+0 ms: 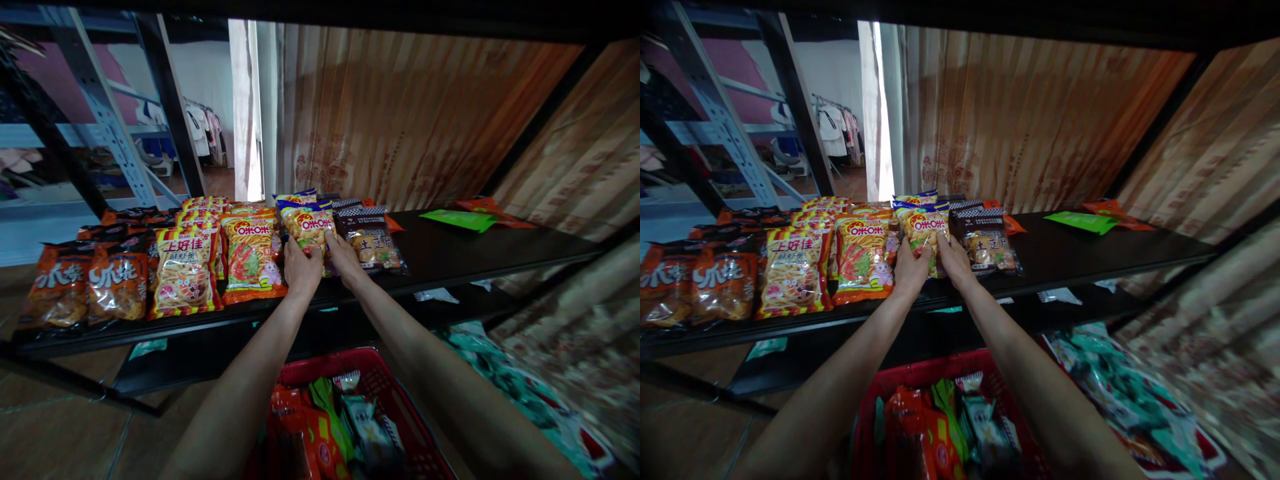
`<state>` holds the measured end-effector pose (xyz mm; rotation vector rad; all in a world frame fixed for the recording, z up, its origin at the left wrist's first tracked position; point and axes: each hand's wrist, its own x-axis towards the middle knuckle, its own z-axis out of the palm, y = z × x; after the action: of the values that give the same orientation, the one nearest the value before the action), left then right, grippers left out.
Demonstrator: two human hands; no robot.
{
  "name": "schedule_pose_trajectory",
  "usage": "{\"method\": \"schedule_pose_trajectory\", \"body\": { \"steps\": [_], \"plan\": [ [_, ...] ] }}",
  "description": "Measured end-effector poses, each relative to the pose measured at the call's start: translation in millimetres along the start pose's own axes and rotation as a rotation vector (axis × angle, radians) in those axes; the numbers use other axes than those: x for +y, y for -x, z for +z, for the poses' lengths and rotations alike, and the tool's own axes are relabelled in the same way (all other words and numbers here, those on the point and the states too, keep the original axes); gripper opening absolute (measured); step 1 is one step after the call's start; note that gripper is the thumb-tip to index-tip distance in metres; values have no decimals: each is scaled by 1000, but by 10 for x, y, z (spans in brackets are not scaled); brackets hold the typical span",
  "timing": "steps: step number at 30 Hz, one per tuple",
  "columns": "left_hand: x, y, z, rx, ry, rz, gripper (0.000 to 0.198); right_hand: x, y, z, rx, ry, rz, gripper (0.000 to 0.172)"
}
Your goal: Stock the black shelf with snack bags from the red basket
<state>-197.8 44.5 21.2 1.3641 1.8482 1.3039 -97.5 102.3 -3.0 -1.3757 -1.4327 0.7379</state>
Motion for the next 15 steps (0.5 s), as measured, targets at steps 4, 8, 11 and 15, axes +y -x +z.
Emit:
{"method": "schedule_pose_trajectory", "body": {
  "steps": [4,8,11,15],
  "plan": [
    [0,19,7,38,-29,6,64,-1,5,17,3,57,-21,66],
    [-17,23,16,57,-42,8,65,-4,12,31,10,89,-32,67],
    [-17,8,29,60,-66,21,65,-10,20,32,16,105,-26,66],
    [-18,79,47,109,-93,84,66,-42,51,21,17,134,-56,67]
  ]
}}
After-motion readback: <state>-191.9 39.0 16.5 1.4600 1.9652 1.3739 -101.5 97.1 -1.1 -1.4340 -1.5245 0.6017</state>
